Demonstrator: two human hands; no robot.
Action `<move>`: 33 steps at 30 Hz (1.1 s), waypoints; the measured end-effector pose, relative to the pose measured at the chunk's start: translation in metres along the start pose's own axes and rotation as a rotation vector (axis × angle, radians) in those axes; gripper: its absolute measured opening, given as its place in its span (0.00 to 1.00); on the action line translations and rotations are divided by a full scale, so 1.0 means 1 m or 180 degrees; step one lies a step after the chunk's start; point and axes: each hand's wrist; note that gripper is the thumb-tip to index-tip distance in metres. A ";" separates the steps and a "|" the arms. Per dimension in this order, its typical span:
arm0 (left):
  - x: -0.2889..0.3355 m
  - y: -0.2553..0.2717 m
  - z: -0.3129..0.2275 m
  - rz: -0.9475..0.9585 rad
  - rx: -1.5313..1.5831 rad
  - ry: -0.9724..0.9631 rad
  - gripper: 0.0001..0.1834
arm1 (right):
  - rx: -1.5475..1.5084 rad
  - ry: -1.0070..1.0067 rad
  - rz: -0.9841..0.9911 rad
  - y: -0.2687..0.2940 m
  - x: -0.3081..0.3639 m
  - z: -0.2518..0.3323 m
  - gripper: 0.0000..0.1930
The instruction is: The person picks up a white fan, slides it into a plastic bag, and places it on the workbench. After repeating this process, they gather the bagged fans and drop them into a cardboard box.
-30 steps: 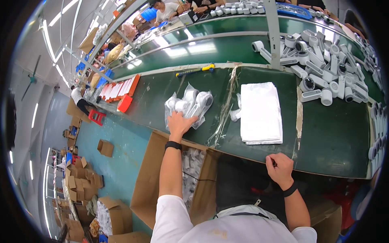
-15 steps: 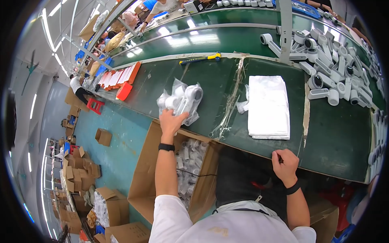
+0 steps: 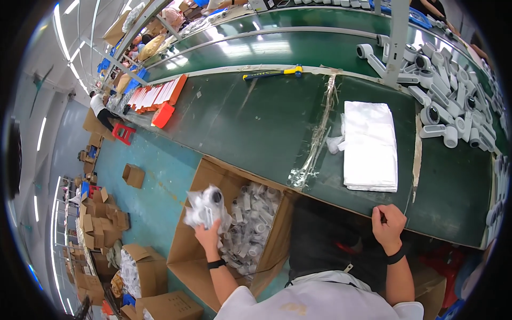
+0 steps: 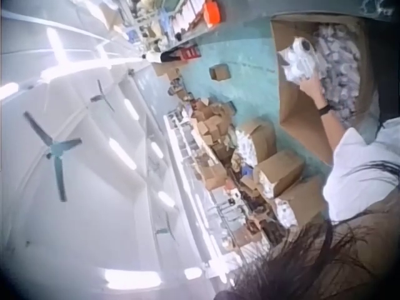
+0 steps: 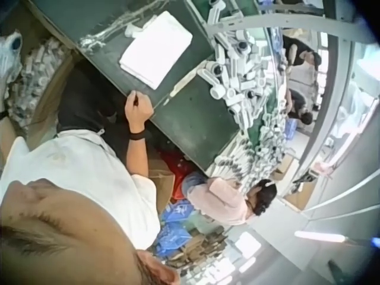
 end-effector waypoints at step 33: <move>-0.063 -0.093 -0.084 0.0338 0.1821 0.0067 0.11 | 0.0297 0.0232 -0.0146 -0.003 0.002 -0.002 0.06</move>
Point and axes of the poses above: each hand's wrist, its own x-axis away from the middle knuckle, its own y-axis out of the back of the hand, z = x × y, and after that the axes turned 10 degrees about -z, right-handed
